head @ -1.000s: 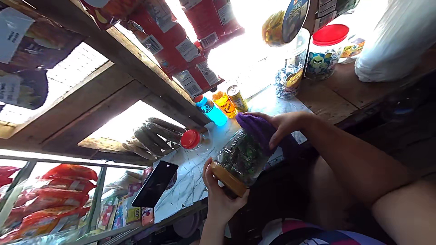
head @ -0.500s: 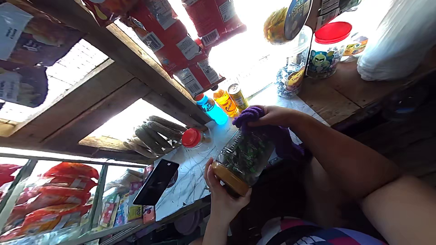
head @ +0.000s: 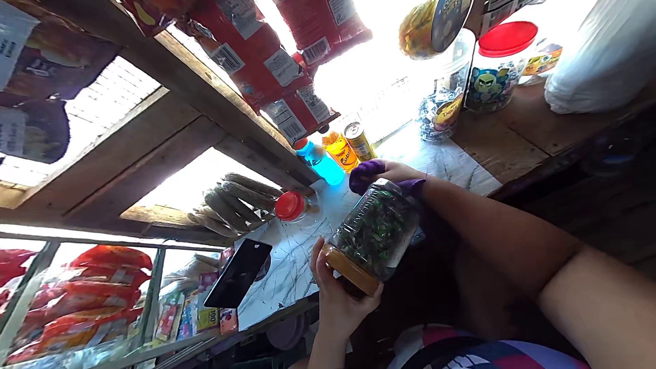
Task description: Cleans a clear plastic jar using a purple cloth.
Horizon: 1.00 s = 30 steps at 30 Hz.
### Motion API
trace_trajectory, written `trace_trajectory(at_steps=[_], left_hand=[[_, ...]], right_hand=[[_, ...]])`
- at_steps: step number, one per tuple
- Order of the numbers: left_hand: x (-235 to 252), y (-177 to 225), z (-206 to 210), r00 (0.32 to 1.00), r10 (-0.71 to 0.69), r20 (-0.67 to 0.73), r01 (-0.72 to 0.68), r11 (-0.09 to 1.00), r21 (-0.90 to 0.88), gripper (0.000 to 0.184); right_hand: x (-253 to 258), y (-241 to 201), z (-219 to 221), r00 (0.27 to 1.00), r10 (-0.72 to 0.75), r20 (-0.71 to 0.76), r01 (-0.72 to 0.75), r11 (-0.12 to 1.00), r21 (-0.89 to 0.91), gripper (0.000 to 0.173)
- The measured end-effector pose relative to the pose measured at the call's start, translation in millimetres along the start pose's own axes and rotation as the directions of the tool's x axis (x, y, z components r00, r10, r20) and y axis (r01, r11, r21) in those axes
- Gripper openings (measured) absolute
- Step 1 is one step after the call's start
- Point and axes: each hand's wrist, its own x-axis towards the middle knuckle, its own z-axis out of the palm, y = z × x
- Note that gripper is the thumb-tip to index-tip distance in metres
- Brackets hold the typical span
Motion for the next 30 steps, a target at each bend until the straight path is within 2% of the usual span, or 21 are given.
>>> trace_trajectory(at_steps=[5, 8, 10, 13, 18, 22, 27, 30], left_hand=[[1.6, 0.5, -0.5, 0.999, -0.031, -0.008, 0.031, 1.0, -0.001, 0.128], [3.2, -1.1, -0.9, 0.997, -0.074, -0.008, 0.074, 0.997, -0.035, 0.13], [3.7, -2.9, -1.3, 0.996, -0.087, -0.009, 0.087, 0.995, -0.048, 0.131], [3.4, -3.4, -1.0, 0.993, -0.121, -0.01, 0.12, 0.991, -0.067, 0.133], [8.4, -0.1, 0.0, 0.978, -0.209, -0.008, 0.206, 0.968, -0.142, 0.139], [11.5, 1.9, 0.8, 0.967, -0.254, -0.007, 0.249, 0.955, -0.162, 0.14], [12.2, 3.0, 1.6, 0.964, -0.267, -0.011, 0.261, 0.949, -0.176, 0.141], [11.8, 1.1, 0.8, 0.965, -0.264, 0.003, 0.259, 0.945, -0.202, 0.142]], right_hand=[[-22.8, -22.9, -19.6, 0.993, 0.118, 0.004, -0.117, 0.98, 0.159, 0.028], [-37.1, -27.8, -36.8, 0.997, 0.076, -0.03, -0.061, 0.936, 0.348, 0.023], [-46.3, -29.6, -48.6, 0.998, 0.051, -0.036, -0.033, 0.918, 0.396, 0.021], [-57.3, -31.8, -59.6, 0.999, 0.032, 0.042, -0.045, 0.939, 0.34, 0.02], [-61.0, -24.1, -52.3, 0.982, -0.016, 0.189, -0.017, 0.985, 0.172, 0.029], [-57.1, -22.4, -41.6, 0.962, 0.025, 0.271, -0.045, 0.997, 0.069, 0.069], [-50.8, -20.0, -41.6, 0.921, -0.007, 0.389, -0.041, 0.992, 0.116, 0.095], [-46.1, -17.6, -39.7, 0.903, 0.005, 0.429, -0.044, 0.996, 0.082, 0.111]])
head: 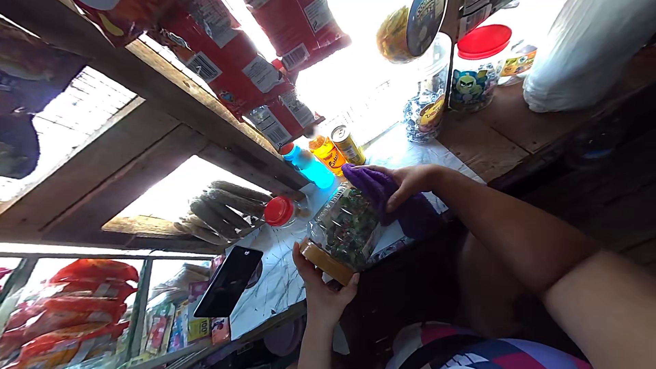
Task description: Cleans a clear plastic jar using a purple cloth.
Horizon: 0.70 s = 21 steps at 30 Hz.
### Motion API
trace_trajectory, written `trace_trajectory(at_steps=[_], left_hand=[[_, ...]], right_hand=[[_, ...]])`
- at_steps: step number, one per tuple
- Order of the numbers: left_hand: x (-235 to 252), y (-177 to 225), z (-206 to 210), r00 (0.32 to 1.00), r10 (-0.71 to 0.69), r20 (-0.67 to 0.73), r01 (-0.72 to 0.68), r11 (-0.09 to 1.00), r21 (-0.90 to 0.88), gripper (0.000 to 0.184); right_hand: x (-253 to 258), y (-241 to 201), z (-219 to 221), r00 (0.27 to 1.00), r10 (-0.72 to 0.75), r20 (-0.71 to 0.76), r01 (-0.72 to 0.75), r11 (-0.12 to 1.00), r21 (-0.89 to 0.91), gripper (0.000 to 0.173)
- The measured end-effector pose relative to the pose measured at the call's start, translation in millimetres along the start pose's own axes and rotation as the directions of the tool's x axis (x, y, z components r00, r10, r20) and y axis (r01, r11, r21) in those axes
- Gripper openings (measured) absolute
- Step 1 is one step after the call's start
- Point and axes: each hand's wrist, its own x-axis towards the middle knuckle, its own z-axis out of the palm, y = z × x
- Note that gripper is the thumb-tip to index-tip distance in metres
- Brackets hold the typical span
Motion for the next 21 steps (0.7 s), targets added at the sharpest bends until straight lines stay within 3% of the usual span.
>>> trace_trajectory(at_steps=[11, 21], left_hand=[[-0.5, -5.4, -3.5, 1.0, -0.017, 0.022, 0.018, 0.999, -0.035, 0.142], [-3.2, -2.7, 1.2, 0.999, -0.049, -0.006, 0.048, 0.995, -0.084, 0.142]], right_hand=[[22.5, 7.0, 0.9, 0.97, -0.241, 0.029, 0.242, 0.959, -0.148, 0.11], [28.6, 5.3, -0.2, 0.993, -0.119, 0.01, 0.119, 0.992, -0.05, 0.102]])
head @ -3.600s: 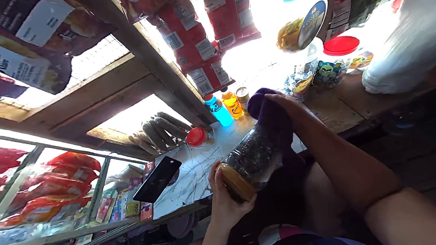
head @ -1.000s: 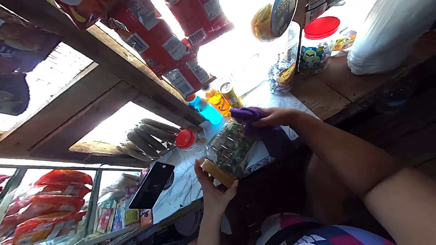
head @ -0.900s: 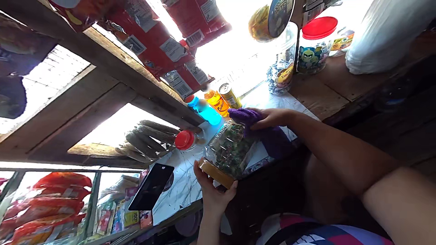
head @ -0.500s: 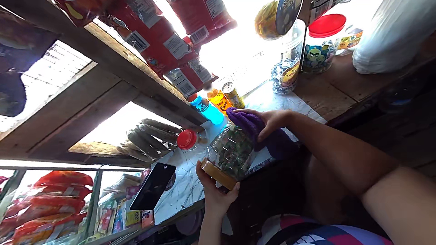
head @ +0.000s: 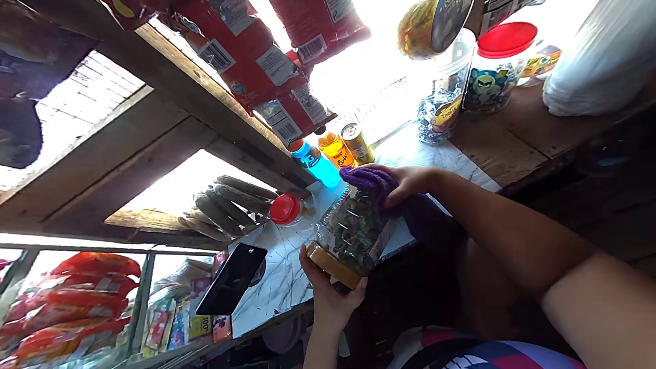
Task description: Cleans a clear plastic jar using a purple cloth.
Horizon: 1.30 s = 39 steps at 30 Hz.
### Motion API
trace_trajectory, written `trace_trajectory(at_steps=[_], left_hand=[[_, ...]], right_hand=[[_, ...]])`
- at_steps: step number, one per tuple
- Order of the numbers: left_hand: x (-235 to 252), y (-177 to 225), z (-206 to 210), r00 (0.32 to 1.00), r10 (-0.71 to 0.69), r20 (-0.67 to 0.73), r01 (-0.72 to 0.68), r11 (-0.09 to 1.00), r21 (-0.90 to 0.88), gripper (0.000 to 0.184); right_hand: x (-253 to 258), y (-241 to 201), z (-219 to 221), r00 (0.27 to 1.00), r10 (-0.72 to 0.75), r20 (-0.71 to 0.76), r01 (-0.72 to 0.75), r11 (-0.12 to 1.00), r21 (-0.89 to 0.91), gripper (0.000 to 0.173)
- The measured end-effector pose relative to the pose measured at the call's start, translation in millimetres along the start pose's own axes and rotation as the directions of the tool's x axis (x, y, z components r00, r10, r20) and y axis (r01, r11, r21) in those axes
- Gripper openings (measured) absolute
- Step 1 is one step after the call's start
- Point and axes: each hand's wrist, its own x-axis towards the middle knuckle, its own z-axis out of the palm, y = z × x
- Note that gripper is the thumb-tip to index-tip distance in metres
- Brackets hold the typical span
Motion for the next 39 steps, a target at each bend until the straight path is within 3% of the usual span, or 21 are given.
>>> trace_trajectory(at_steps=[6, 15, 18, 21, 23, 28, 31, 39], left_hand=[[-1.1, -2.7, 0.8, 1.0, 0.023, -0.002, -0.023, 0.999, 0.036, 0.142], [-0.5, 0.0, 0.9, 1.0, 0.0, -0.007, 0.0, 0.999, 0.047, 0.143], [-1.2, 0.1, 1.2, 1.0, 0.013, -0.01, -0.013, 0.998, 0.067, 0.142], [-1.0, 0.6, 0.4, 1.0, 0.02, 0.002, -0.02, 0.996, 0.085, 0.143], [-1.3, 1.0, -0.4, 1.0, 0.009, 0.008, -0.01, 0.996, 0.083, 0.143], [-3.6, 0.2, 2.1, 1.0, 0.006, -0.004, -0.006, 0.999, 0.053, 0.143], [-6.7, -1.3, 3.2, 0.999, 0.038, -0.012, -0.037, 0.996, 0.076, 0.142], [-11.2, -4.4, 2.6, 0.993, 0.122, 0.003, -0.121, 0.978, 0.171, 0.14]], right_hand=[[3.3, -4.4, 3.6, 0.999, 0.025, -0.022, -0.022, 0.991, 0.13, 0.086], [8.0, -5.4, 8.3, 0.996, -0.045, -0.081, 0.051, 0.996, 0.071, 0.059], [3.6, -6.6, 8.9, 0.996, -0.044, -0.073, 0.048, 0.998, 0.047, 0.064], [-2.1, -3.1, 5.0, 0.999, -0.048, 0.002, 0.048, 0.995, 0.084, 0.089], [-3.8, -3.3, 3.9, 0.999, -0.044, 0.023, 0.042, 0.994, 0.096, 0.096], [-4.3, -14.8, 9.3, 0.999, 0.037, -0.025, -0.034, 0.99, 0.138, 0.08], [-1.7, -18.7, 12.4, 0.999, 0.007, -0.053, 0.001, 0.988, 0.152, 0.066], [7.4, -20.5, 14.9, 0.992, -0.054, -0.112, 0.065, 0.993, 0.1, 0.054]])
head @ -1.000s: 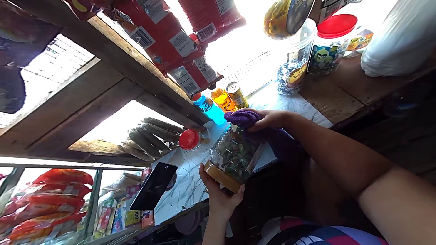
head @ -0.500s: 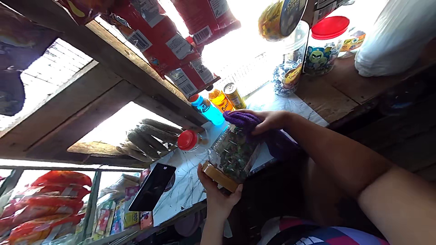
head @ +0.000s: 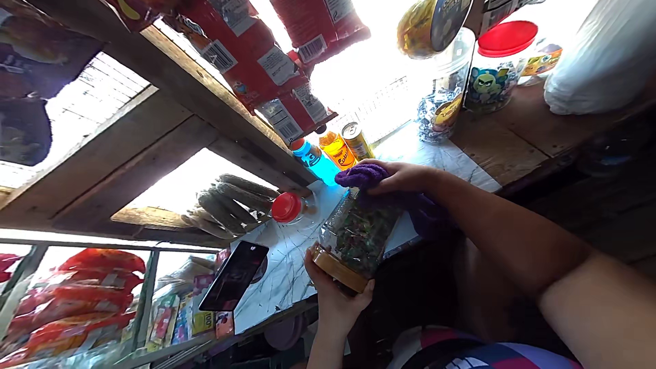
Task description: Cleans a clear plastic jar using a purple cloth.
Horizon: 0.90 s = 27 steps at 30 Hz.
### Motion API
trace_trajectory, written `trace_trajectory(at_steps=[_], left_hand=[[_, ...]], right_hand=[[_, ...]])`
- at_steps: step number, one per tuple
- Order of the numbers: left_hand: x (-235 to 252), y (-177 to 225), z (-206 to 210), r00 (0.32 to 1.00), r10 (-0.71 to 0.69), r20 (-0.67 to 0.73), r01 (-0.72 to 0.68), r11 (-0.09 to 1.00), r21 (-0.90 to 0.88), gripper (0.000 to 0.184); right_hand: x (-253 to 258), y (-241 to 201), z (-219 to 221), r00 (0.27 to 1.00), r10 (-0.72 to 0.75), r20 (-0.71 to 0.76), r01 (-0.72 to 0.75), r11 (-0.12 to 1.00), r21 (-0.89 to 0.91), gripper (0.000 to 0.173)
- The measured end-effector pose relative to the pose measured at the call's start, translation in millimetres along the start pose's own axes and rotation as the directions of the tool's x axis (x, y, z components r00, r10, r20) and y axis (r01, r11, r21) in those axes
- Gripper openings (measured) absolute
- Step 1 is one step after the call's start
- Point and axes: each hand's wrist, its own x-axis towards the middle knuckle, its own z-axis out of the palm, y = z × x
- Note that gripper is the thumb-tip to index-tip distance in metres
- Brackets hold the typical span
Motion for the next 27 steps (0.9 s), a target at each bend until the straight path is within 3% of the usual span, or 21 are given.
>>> trace_trajectory(at_steps=[11, 16, 21, 24, 27], left_hand=[[-2.2, -2.1, 0.8, 0.995, 0.102, -0.004, -0.101, 0.99, 0.103, 0.134], [-1.0, -2.4, -1.6, 0.992, 0.122, 0.02, -0.124, 0.988, 0.091, 0.134], [2.5, -4.0, -4.5, 0.99, 0.131, 0.043, -0.134, 0.987, 0.084, 0.133], [3.6, -4.2, -5.5, 0.991, 0.128, 0.048, -0.132, 0.987, 0.093, 0.134], [4.2, -4.6, -5.9, 0.988, 0.144, 0.055, -0.149, 0.982, 0.119, 0.134]], right_hand=[[11.4, -0.4, 0.9, 0.992, -0.003, -0.125, 0.005, 1.0, 0.015, 0.038], [10.1, 6.0, 1.3, 0.979, -0.064, -0.193, 0.048, 0.995, -0.087, 0.039], [-4.2, -2.1, -5.8, 1.0, 0.017, -0.001, -0.017, 0.996, -0.091, 0.066], [-9.1, -4.9, -12.2, 0.984, -0.045, 0.172, 0.077, 0.979, -0.187, 0.087], [-14.0, -12.0, -13.3, 0.971, -0.069, 0.228, 0.141, 0.939, -0.315, 0.097]])
